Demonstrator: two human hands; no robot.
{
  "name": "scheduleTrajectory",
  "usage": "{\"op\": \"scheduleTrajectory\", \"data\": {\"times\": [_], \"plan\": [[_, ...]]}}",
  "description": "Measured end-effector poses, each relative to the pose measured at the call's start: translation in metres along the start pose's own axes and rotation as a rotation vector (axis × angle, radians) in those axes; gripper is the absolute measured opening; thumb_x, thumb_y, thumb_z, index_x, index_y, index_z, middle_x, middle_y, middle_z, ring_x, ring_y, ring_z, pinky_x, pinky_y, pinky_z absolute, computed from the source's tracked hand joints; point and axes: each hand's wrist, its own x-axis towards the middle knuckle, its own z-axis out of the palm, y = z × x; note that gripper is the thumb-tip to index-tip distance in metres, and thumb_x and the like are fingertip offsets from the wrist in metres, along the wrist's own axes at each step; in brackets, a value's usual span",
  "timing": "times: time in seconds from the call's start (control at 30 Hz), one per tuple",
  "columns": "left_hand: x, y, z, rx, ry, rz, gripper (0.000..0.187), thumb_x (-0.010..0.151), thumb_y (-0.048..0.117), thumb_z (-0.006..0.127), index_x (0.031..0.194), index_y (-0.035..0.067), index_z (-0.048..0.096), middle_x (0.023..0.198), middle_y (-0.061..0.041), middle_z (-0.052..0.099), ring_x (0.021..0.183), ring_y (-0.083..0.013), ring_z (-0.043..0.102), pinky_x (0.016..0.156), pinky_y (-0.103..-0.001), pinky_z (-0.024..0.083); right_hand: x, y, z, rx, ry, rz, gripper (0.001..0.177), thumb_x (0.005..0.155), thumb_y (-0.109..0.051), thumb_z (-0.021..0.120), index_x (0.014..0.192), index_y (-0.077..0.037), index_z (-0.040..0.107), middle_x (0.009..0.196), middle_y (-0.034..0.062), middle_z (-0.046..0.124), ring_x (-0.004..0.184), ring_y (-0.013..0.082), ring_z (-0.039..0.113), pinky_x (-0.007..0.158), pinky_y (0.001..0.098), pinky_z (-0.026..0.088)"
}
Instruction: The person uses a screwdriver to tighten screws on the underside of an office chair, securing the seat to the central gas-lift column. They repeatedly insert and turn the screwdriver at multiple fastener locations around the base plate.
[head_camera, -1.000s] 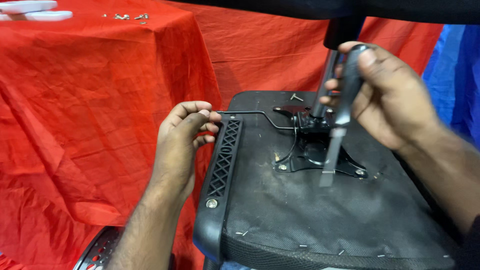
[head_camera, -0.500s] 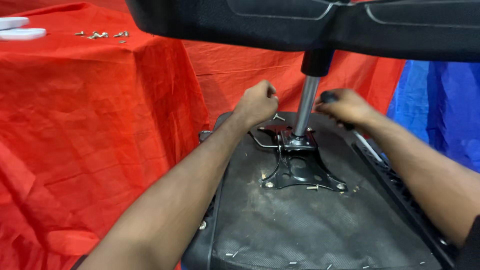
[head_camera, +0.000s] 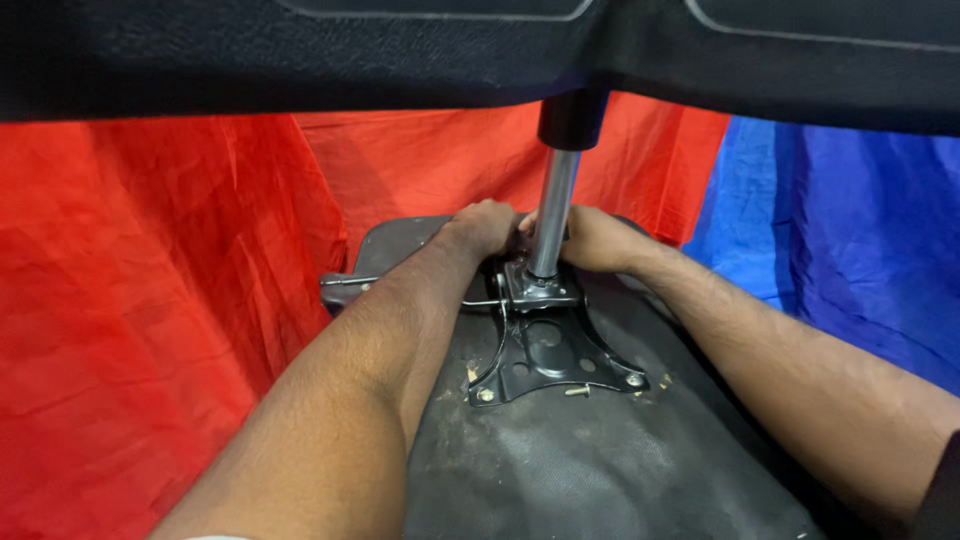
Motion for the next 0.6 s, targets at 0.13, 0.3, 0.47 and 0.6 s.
{"op": "scheduleTrajectory", "data": {"times": [0.13, 0.3, 0.47, 0.6], "plan": [[-0.008, -0.011, 0.004, 0.024, 0.067, 0.009, 0.026, 0.088, 0.019, 0.074, 0.113, 0.010, 0.076, 0.119, -0.014, 0.072, 0.114, -0.0306, 0.069, 0.094, -0.043, 0.057, 0.001, -0.019, 0.000, 0.157, -0.036, 0.031, 0.033, 0.090, -0.004, 0.066, 0.123, -0.006, 0.066, 0.110, 0.0079, 0.077, 0.107, 0.0175, 0.074, 0.094, 0.0319, 0.057], [-0.007, -0.012, -0.001, 0.089, 0.148, 0.045, 0.019, 0.092, 0.009, 0.069, 0.109, 0.007, 0.076, 0.115, -0.016, 0.074, 0.108, -0.0308, 0.072, 0.090, -0.043, 0.059, 0.010, -0.023, -0.007, 0.141, -0.053, 0.001, 0.033, 0.087, -0.002, 0.067, 0.120, -0.006, 0.067, 0.109, 0.0087, 0.078, 0.106, 0.0174, 0.074, 0.093, 0.0322, 0.058], [-0.006, -0.020, -0.009, -0.006, 0.085, -0.006, 0.018, 0.091, 0.018, 0.072, 0.107, 0.009, 0.076, 0.111, -0.015, 0.075, 0.106, -0.0290, 0.071, 0.090, -0.042, 0.058, 0.022, -0.022, -0.002, 0.075, -0.038, 0.044, 0.031, 0.088, -0.007, 0.069, 0.119, -0.008, 0.069, 0.111, 0.0081, 0.078, 0.107, 0.0178, 0.073, 0.095, 0.0334, 0.056], [0.001, -0.030, -0.009, -0.053, 0.238, -0.012, 0.025, 0.087, 0.022, 0.078, 0.107, 0.006, 0.075, 0.112, -0.018, 0.072, 0.108, -0.0318, 0.069, 0.091, -0.043, 0.056, 0.030, -0.018, 0.002, 0.048, 0.038, 0.051, 0.038, 0.083, -0.006, 0.071, 0.121, -0.008, 0.068, 0.110, 0.0109, 0.077, 0.107, 0.0208, 0.072, 0.094, 0.0359, 0.055]]}}
